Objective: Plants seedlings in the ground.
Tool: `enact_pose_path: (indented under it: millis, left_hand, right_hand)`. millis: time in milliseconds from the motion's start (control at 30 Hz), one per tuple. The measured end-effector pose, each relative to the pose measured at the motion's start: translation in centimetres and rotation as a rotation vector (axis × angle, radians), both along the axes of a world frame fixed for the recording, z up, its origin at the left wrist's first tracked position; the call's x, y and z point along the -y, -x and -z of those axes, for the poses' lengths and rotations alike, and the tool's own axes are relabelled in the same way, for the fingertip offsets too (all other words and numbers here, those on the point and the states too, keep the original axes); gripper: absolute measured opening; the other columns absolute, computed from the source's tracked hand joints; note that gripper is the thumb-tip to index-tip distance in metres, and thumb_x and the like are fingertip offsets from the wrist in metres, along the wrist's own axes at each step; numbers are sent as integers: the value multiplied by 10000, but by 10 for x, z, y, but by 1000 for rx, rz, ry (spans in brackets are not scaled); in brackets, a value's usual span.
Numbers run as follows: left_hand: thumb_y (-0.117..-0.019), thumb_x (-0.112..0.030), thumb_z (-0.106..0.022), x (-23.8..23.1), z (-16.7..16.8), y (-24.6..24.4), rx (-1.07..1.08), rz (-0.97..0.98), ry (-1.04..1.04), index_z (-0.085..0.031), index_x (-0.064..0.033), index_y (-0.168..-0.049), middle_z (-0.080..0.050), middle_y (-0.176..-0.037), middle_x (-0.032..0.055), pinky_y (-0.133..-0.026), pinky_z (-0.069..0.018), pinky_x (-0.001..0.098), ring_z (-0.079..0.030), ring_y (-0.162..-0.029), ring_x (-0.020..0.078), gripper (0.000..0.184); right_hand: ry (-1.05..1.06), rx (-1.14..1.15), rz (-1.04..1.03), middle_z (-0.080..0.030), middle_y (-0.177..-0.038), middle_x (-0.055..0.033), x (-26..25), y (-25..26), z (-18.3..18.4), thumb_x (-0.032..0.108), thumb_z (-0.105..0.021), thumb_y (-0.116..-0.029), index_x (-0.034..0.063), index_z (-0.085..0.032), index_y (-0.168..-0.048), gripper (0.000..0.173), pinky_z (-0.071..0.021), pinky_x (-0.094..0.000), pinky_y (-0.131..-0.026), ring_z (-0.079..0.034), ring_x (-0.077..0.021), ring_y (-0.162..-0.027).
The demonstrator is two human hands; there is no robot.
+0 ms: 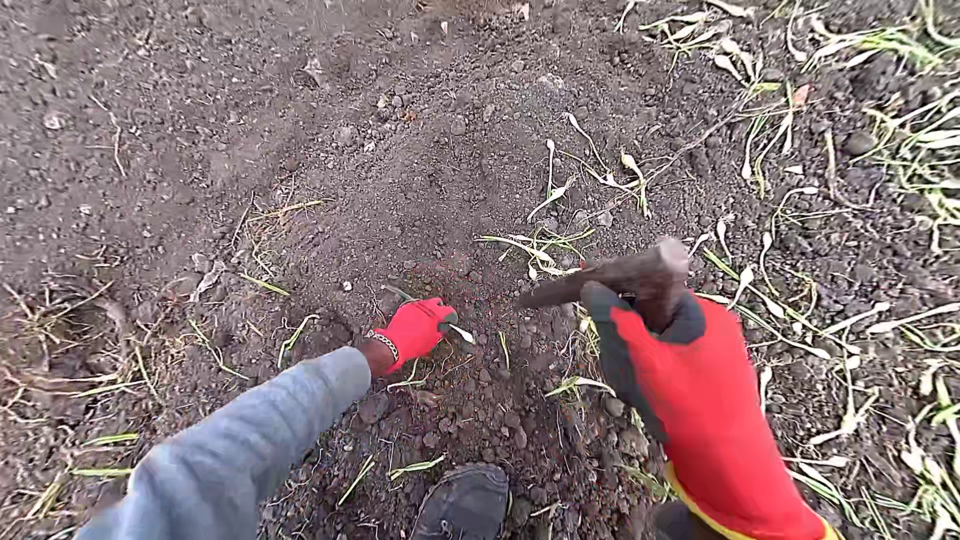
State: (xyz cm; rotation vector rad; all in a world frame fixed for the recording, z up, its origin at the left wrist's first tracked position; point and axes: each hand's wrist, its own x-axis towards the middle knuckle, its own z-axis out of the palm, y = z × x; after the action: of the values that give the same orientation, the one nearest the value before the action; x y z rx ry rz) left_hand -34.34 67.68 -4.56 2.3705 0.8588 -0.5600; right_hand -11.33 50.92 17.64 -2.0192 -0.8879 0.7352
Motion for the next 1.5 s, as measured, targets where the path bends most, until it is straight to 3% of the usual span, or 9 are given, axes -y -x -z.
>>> enact_pose_path:
  millis: [67,133,300,433,533,700,933,1067,1500]
  left_hand:
    - [-1010,-278,-651,-7,-27,12,114,-97,-2,-757,-205,-1212,-718,-1193,104,-1015,-532,538,-676,-1141,284,240]
    - [-1010,-265,-659,-17,-63,29,150,-131,-68,-758,-202,-1238,-714,-1210,134,-983,-536,580,-679,-1136,321,256]
    - [-981,-188,-650,-44,-115,-7,-25,-56,-386,-752,-194,-1169,-655,-1246,175,-759,-576,605,-701,-959,384,215]
    - [-982,-48,-589,36,-29,-29,-241,256,-31,-701,-94,-1237,-624,-1296,206,-846,-582,591,-683,-1026,413,282]
    - [-1013,-166,-612,38,-38,-25,-216,186,38,-588,-162,-1450,-596,-1391,191,-895,-570,596,-681,-1096,405,438]
    - [-998,-290,-673,-2,-89,-104,-19,136,-181,-647,-173,-1391,-655,-1303,173,-826,-591,580,-712,-1018,374,411]
    - [-908,-367,-761,77,-32,-265,-57,545,20,-422,-191,-1588,-341,-1642,223,-1121,-392,662,-364,-1475,473,780]
    - [-943,-210,-700,85,0,-266,-110,701,-12,-582,-90,-1439,-588,-1363,278,-1023,-478,632,-574,-1263,465,524]
    - [-999,-280,-696,-66,-215,-184,75,-312,-149,-747,-102,-1116,-742,-1035,103,-938,-557,539,-709,-992,262,219]
  right_hand:
    - [-210,-26,-1,-577,-617,46,-35,-8,-35,403,-658,-1002,227,-671,-1042,181,-446,-296,-336,-498,-91,-402]
    - [-169,14,-34,-576,-629,25,-64,3,-14,410,-631,-1012,178,-628,-977,234,-476,-333,-381,-540,-120,-438]
    - [388,-91,-190,-682,-878,-178,-53,103,190,373,-631,-984,55,-678,-1048,328,-550,-616,-695,-686,-361,-812]
    - [334,-154,-13,-713,-902,-64,18,68,122,332,-657,-970,91,-709,-1129,293,-580,-447,-765,-696,-193,-826]
    - [371,-64,-10,-754,-973,-88,79,60,80,298,-676,-919,49,-685,-1251,415,-601,-448,-819,-735,-201,-891]
    - [803,-210,-237,-725,-1145,-151,80,81,157,403,-575,-983,164,-507,-1479,555,-549,-573,-924,-701,-342,-1084]
    - [681,-264,-313,-686,-1250,-188,74,63,173,398,-597,-976,84,-528,-1451,573,-525,-571,-989,-659,-359,-1182]
    - [618,-229,-269,-684,-1253,-185,85,58,191,418,-631,-930,98,-523,-1459,628,-526,-585,-974,-663,-364,-1166]
    - [862,-322,-65,-703,-1221,-209,89,40,179,452,-635,-931,108,-509,-1490,668,-524,-611,-964,-673,-392,-1153]
